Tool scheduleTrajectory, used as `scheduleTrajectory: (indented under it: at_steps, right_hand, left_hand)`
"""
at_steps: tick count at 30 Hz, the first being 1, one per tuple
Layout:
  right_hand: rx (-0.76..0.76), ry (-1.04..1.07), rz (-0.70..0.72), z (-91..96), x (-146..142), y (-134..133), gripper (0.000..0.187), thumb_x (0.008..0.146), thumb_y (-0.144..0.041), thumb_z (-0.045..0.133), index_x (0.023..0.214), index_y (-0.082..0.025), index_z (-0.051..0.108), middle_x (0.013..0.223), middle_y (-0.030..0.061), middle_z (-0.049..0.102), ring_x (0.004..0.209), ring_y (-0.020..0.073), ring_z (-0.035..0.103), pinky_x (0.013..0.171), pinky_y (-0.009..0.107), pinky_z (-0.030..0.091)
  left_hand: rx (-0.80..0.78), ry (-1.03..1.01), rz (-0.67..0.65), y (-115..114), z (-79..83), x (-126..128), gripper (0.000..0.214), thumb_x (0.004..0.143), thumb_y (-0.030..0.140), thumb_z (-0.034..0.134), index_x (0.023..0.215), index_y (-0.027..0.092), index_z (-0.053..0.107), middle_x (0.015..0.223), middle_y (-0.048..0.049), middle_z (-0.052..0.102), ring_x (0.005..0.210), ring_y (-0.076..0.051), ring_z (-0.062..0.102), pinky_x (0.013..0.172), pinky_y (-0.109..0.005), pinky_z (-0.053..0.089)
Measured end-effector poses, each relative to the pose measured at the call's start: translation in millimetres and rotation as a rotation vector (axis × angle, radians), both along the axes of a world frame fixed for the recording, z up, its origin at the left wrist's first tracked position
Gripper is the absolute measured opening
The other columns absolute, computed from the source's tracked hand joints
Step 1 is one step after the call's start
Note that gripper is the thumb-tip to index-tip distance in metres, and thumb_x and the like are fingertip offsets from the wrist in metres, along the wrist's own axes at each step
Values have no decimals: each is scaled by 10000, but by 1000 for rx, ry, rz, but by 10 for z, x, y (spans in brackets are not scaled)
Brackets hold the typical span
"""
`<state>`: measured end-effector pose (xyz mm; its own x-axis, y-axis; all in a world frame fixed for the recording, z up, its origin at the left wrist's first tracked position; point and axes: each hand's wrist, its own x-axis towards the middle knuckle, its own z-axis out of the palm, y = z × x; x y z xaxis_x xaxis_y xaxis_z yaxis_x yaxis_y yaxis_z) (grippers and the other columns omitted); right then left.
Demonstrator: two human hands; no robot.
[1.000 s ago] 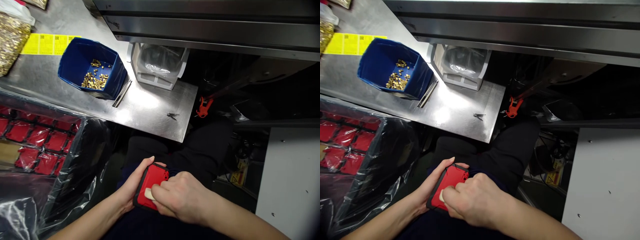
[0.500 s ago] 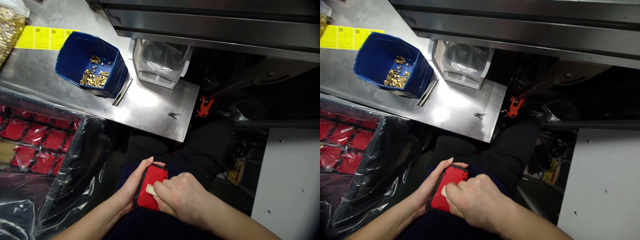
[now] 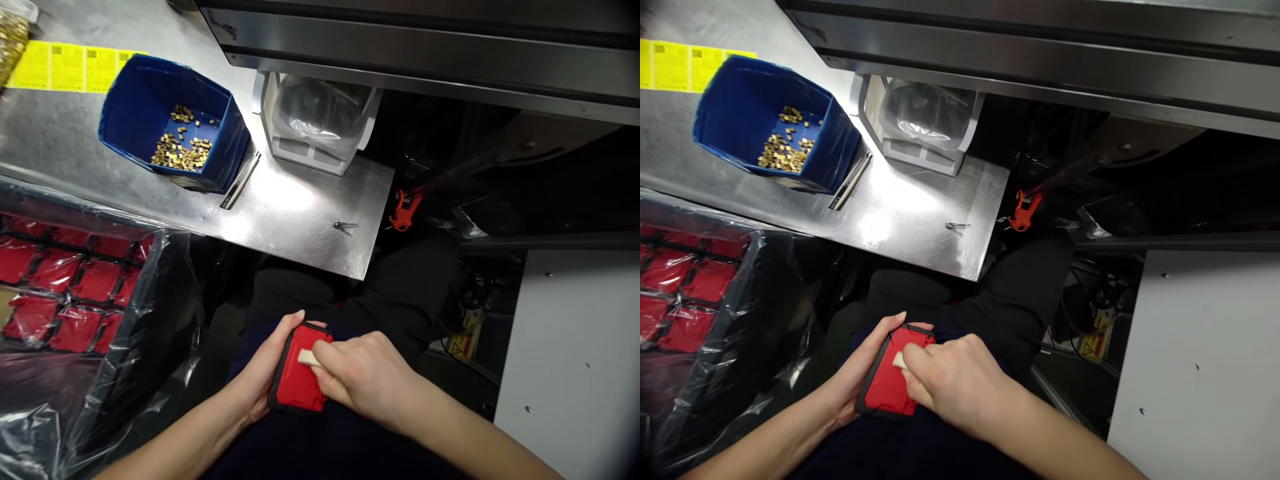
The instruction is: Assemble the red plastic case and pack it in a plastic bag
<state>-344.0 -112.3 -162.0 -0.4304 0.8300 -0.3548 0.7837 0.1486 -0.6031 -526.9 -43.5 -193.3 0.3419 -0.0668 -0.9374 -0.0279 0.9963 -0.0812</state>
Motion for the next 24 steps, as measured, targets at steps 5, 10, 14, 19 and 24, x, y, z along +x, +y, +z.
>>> scheduleTrajectory:
  at_steps: [5, 10, 14, 19, 24]
  right_hand:
    - [-76, 21, -1, 35, 13, 27, 220, 1055, -308, 408, 870, -229, 496, 659, -58, 661, 496, 96, 540, 495, 295, 162]
    - [-108, 33, -8, 37, 7, 68, 214, 1033, -343, 467, 853, -232, 498, 665, -68, 658, 499, 91, 525, 490, 286, 155]
    - [-109, 34, -4, 37, -29, 93, 225, 1032, -339, 472, 842, -225, 512, 663, -61, 667, 496, 90, 535, 490, 289, 144]
    - [-94, 22, -15, 10, -59, 59, 195, 1037, -342, 476, 884, -228, 521, 695, -57, 692, 526, 97, 587, 493, 296, 144]
    - [-77, 50, 74, -13, -6, 92, 203, 1034, -374, 486, 901, -225, 526, 746, -46, 714, 577, 97, 622, 498, 301, 140]
  left_hand:
    - [-3, 48, 39, -4, -6, -12, 498, 927, 558, 615, 1183, 143, 710, 764, -106, 758, 556, -207, 681, 504, -283, 567]
    - [2, 29, 18, 1, -8, -18, 502, 928, 564, 614, 1176, 138, 711, 763, -108, 755, 550, -206, 674, 504, -285, 568]
    - [39, 39, 23, 22, -5, -23, 514, 933, 546, 615, 1238, 139, 692, 827, -128, 773, 628, -221, 707, 562, -289, 588]
    - [-3, -10, 33, 57, -13, -66, 525, 963, 519, 564, 1300, 130, 668, 920, -161, 786, 692, -243, 731, 630, -330, 614]
    - [34, -16, 41, 74, -21, -126, 492, 976, 486, 548, 1296, 132, 672, 920, -156, 785, 688, -243, 735, 629, -334, 616]
